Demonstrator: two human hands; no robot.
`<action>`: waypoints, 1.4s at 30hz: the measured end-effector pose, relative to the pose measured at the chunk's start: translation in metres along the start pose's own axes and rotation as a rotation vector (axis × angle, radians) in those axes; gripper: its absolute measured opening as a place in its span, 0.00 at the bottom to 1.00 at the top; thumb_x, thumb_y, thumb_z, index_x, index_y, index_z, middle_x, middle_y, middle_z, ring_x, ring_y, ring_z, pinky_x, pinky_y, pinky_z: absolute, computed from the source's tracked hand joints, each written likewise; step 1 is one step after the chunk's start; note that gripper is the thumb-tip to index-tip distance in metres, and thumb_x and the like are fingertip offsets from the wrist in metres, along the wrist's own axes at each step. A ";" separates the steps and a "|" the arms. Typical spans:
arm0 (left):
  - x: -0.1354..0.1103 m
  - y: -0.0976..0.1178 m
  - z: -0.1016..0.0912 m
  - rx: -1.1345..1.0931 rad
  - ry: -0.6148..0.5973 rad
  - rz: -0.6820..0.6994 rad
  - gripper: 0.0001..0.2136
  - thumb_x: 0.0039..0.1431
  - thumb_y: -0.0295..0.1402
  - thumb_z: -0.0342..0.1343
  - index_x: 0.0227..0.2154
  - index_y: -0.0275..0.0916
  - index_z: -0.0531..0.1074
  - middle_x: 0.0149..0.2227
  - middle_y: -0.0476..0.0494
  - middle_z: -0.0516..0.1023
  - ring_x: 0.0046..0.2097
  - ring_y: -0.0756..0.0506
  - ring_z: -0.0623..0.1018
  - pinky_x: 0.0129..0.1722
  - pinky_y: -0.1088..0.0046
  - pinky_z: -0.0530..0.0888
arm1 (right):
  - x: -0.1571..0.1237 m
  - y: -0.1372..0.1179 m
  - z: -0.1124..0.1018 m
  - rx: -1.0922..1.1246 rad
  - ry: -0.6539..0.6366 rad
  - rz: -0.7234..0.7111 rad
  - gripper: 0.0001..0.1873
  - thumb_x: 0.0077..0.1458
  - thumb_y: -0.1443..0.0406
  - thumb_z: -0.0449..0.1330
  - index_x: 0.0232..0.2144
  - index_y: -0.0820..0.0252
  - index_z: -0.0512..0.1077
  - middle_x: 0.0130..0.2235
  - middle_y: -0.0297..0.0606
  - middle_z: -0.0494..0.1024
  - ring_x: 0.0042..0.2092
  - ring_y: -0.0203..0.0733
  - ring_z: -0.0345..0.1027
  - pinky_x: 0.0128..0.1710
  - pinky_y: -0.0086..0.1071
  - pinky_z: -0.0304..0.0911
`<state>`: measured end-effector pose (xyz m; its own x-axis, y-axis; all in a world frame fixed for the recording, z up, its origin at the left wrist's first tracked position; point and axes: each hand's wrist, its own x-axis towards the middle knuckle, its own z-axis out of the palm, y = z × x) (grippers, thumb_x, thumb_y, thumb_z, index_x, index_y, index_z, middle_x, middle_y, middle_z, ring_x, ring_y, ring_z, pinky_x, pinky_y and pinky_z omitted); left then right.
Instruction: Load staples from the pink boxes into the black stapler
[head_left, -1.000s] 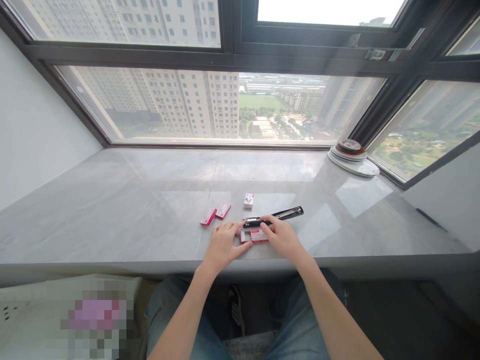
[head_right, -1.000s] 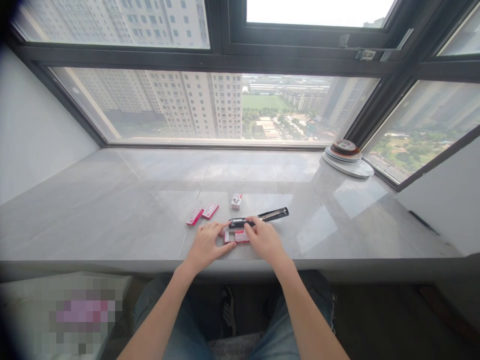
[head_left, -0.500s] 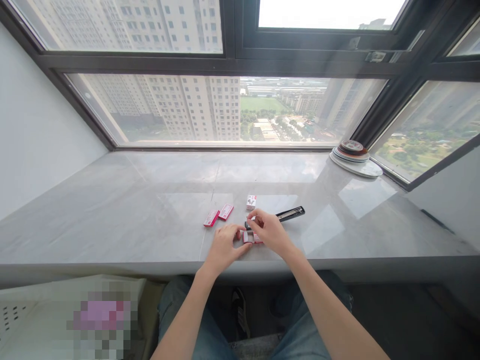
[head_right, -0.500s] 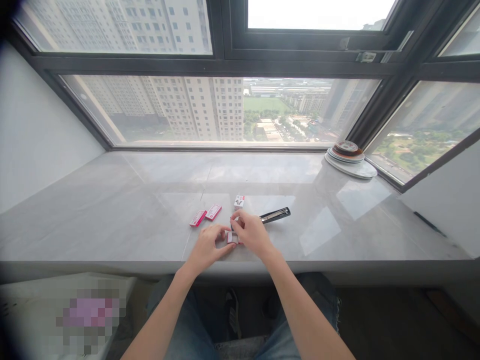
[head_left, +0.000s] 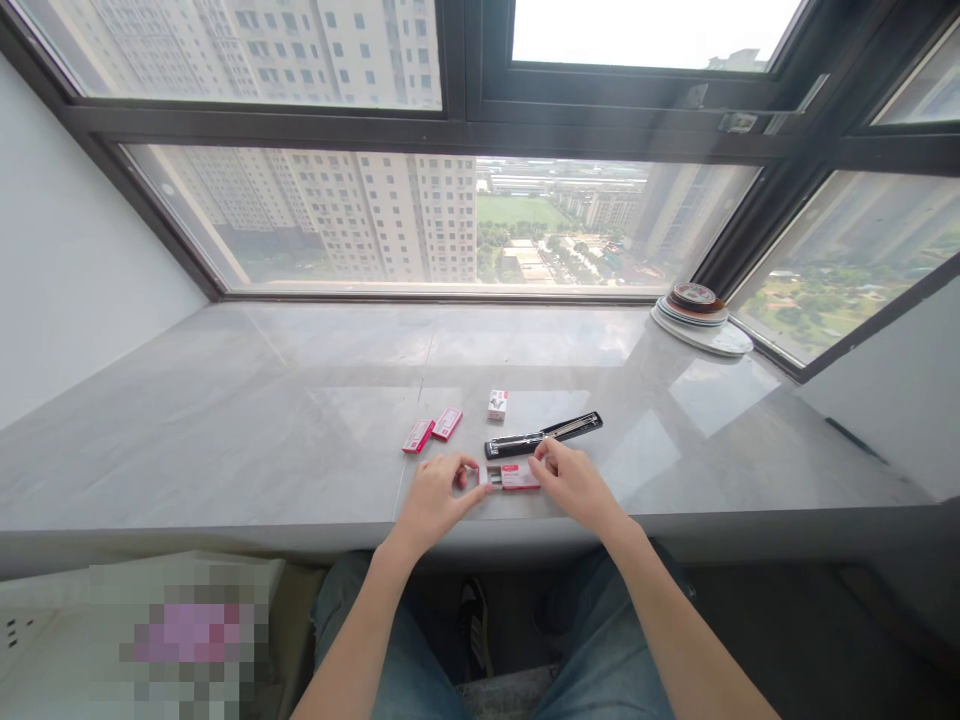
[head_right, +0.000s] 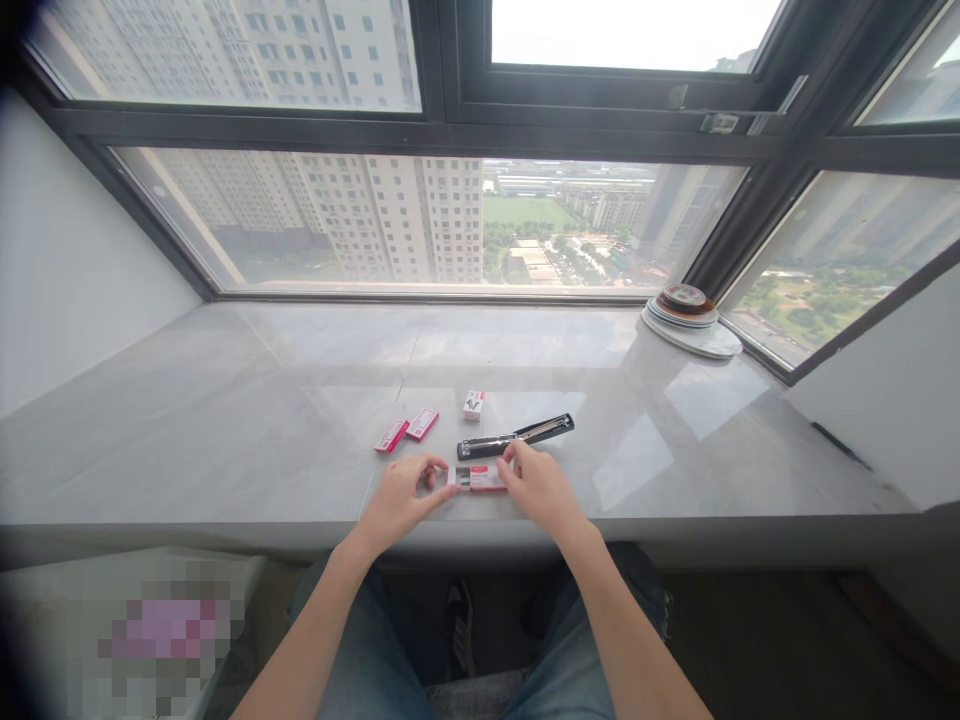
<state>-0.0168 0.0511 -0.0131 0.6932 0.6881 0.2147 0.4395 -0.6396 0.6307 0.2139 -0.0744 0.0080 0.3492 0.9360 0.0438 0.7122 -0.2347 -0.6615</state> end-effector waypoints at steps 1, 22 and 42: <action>-0.001 0.001 0.000 0.021 0.012 -0.018 0.14 0.66 0.49 0.54 0.39 0.45 0.75 0.32 0.49 0.77 0.38 0.43 0.75 0.45 0.63 0.66 | -0.004 0.007 -0.002 -0.017 0.005 0.040 0.16 0.66 0.53 0.53 0.32 0.56 0.71 0.22 0.31 0.70 0.26 0.40 0.62 0.28 0.31 0.50; 0.045 0.001 0.015 0.045 0.007 -0.103 0.15 0.62 0.50 0.57 0.47 0.52 0.78 0.30 0.52 0.77 0.32 0.47 0.76 0.30 0.72 0.62 | 0.022 0.064 -0.053 0.669 0.013 0.184 0.34 0.52 0.42 0.65 0.52 0.55 0.69 0.32 0.31 0.70 0.22 0.29 0.49 0.20 0.27 0.45; 0.037 0.008 0.015 0.056 0.047 -0.071 0.16 0.68 0.48 0.51 0.50 0.51 0.77 0.34 0.49 0.78 0.35 0.46 0.76 0.34 0.71 0.66 | 0.070 0.009 -0.015 -0.085 -0.099 -0.199 0.15 0.52 0.56 0.68 0.41 0.54 0.76 0.25 0.27 0.68 0.28 0.36 0.60 0.30 0.29 0.46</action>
<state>0.0210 0.0667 -0.0117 0.6325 0.7466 0.2063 0.5186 -0.6061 0.6031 0.2538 -0.0152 0.0169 0.1378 0.9863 0.0906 0.8112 -0.0599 -0.5817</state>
